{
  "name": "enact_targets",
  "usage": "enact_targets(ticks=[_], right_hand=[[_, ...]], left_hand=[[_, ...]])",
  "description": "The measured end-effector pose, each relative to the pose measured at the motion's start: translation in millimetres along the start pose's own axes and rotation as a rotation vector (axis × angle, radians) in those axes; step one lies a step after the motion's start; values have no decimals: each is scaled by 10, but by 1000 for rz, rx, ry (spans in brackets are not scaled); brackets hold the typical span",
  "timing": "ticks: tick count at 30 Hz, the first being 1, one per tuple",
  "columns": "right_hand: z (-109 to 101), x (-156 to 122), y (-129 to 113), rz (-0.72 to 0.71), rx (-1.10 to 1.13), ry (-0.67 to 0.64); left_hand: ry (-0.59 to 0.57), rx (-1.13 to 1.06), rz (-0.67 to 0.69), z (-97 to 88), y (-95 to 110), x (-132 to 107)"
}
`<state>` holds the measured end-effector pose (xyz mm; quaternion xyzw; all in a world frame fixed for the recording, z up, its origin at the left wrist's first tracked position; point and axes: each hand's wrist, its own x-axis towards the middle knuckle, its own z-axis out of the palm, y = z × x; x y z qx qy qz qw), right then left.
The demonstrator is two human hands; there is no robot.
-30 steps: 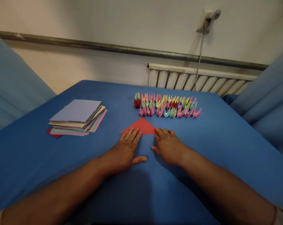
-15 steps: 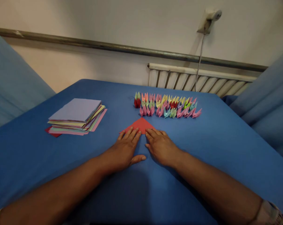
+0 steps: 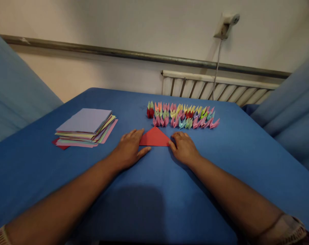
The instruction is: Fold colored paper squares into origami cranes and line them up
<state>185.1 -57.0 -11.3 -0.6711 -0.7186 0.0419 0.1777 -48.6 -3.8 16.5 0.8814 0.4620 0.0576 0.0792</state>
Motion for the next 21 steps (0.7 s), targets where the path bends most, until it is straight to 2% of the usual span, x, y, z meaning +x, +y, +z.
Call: enact_targets(ticks=[7, 9, 13, 17, 21], right_hand=[[113, 28, 54, -29, 242, -29], [134, 37, 72, -51, 327, 1], [143, 72, 98, -110, 618, 126], [96, 120, 105, -108, 969, 223], [82, 152, 96, -27, 1308, 97]], left_hand=[[75, -286, -46, 68, -33, 84], [81, -337, -50, 58, -41, 88], [8, -493, -60, 49, -57, 100], [40, -972, -146, 46, -14, 87], [-68, -1434, -206, 46, 50, 44]])
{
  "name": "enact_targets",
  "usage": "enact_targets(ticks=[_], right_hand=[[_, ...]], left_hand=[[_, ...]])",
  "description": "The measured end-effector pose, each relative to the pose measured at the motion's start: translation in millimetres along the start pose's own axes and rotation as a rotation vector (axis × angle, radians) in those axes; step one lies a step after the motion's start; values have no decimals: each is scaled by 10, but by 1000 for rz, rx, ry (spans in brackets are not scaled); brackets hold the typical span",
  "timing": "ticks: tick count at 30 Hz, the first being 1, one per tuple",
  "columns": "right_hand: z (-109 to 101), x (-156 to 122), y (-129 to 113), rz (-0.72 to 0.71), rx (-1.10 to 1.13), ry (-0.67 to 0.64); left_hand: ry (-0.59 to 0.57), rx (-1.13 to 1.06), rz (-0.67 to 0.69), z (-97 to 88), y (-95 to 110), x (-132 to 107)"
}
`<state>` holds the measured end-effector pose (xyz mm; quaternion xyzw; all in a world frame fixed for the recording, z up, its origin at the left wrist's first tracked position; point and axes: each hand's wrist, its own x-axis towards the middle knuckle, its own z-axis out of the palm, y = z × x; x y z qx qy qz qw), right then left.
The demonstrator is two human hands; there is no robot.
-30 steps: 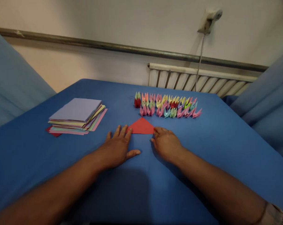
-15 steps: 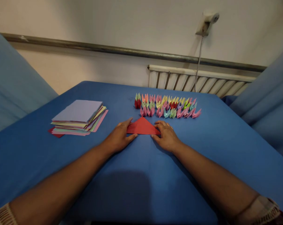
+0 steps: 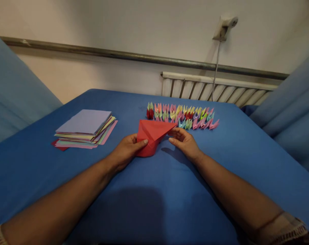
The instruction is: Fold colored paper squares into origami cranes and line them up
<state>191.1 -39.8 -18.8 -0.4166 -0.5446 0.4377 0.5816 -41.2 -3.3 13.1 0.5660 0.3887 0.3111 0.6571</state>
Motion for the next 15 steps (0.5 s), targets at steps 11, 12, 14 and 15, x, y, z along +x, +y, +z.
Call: enact_targets(ticks=[11, 12, 14, 15], right_hand=[[159, -59, 35, 114, 106, 45], [172, -58, 15, 105, 135, 47], [184, -53, -16, 96, 199, 29], [181, -51, -21, 101, 221, 15]], left_hand=[[-21, -249, -59, 88, 45, -61], [-38, -258, -60, 97, 59, -73], [-60, -255, -63, 111, 77, -90], [-62, -243, -65, 115, 79, -92]])
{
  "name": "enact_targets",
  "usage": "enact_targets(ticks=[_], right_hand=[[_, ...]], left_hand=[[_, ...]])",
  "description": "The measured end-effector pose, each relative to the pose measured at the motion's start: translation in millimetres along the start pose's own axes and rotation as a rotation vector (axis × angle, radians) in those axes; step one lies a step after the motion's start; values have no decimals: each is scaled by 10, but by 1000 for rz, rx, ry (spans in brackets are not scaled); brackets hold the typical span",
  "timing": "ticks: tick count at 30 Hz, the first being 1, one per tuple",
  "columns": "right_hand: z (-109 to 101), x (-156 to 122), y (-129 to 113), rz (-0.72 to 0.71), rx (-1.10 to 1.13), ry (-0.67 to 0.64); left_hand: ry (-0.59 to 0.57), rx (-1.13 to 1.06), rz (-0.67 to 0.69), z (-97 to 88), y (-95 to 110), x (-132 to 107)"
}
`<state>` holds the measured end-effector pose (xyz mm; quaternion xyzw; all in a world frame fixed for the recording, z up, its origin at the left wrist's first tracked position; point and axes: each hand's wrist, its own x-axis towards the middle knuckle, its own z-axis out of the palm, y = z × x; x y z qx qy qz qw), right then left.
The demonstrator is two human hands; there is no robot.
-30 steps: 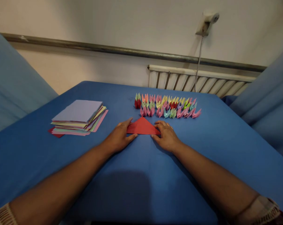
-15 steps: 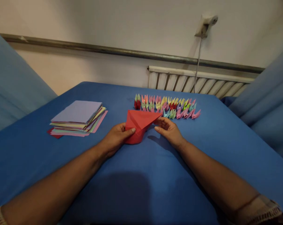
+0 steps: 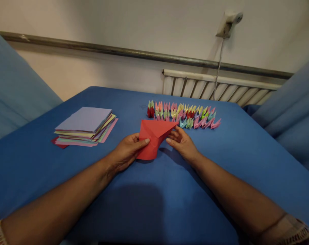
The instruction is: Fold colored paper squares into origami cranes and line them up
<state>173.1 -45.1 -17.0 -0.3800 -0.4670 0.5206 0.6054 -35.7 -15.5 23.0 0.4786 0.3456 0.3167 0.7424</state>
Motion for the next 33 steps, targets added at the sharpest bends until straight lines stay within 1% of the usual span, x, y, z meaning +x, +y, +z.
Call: enact_targets(ticks=[2, 3, 6, 8, 10, 12, 17, 20, 23, 25, 28, 31, 33], right_hand=[[-24, 6, 10, 34, -1, -3], [-43, 10, 25, 56, -25, 17], [-97, 22, 85, 118, -147, 114], [-113, 25, 108, 143, -212, 164], [-116, 23, 101, 151, -252, 194], [-114, 20, 68, 148, -276, 199], [-146, 29, -20, 187, -298, 153], [-184, 51, -26, 236, -322, 138], [-229, 74, -17, 310, -355, 136], [-268, 85, -18, 367, -341, 109], [-343, 87, -34, 385, -295, -5], [-409, 65, -55, 319, -310, -161], [-421, 40, -67, 254, -408, -213]], left_hand=[[32, 55, 9, -5, -8, 14], [71, 107, 22, -16, -13, 28], [230, 384, 80, -70, -19, 74], [277, 561, 94, -109, -5, 87], [252, 674, 98, -136, 19, 78], [195, 744, 105, -146, 47, 56], [97, 882, 143, -139, 122, 26], [21, 912, 151, -161, 160, 28], [-78, 889, 82, -204, 155, 28], [-102, 849, 53, -229, 124, 31], [-53, 752, 48, -240, 68, 50], [12, 713, 87, -236, 47, 82], [19, 715, 107, -239, 48, 101]])
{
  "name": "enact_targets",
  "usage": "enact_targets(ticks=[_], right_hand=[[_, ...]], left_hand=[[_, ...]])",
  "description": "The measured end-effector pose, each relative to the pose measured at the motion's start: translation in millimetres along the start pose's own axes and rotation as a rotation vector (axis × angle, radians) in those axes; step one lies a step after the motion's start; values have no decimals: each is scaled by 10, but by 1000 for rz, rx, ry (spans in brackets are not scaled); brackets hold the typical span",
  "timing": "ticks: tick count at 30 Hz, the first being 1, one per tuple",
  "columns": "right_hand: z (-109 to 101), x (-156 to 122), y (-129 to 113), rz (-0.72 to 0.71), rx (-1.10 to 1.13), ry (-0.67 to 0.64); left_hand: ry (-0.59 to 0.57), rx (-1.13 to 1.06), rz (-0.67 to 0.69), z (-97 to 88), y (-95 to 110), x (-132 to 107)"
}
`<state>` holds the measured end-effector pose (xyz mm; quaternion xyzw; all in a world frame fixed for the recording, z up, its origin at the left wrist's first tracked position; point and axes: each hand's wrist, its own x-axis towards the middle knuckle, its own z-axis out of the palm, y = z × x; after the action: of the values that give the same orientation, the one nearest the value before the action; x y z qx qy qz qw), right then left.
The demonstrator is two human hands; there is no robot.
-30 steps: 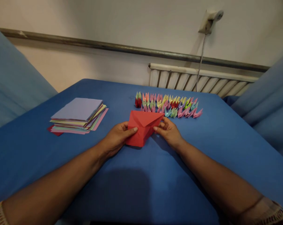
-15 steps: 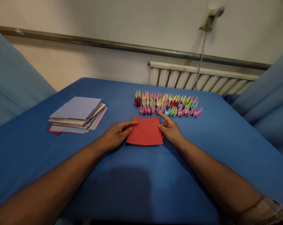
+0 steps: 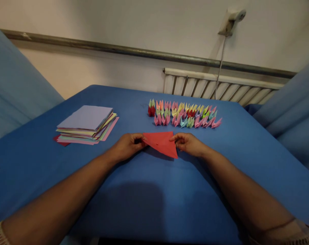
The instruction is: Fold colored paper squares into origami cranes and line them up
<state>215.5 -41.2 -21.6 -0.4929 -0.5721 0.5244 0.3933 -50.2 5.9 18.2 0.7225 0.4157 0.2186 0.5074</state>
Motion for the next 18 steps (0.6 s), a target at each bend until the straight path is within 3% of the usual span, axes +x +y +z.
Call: enact_targets(ticks=[5, 10, 18], right_hand=[[95, -54, -28, -203, -421, 70], [196, -34, 1, -279, -570, 177], [219, -9, 25, -130, -703, 336]], left_hand=[[40, 71, 10, -25, -24, 19], [53, 149, 58, -43, 0, 28], [141, 628, 103, -101, -100, 69]])
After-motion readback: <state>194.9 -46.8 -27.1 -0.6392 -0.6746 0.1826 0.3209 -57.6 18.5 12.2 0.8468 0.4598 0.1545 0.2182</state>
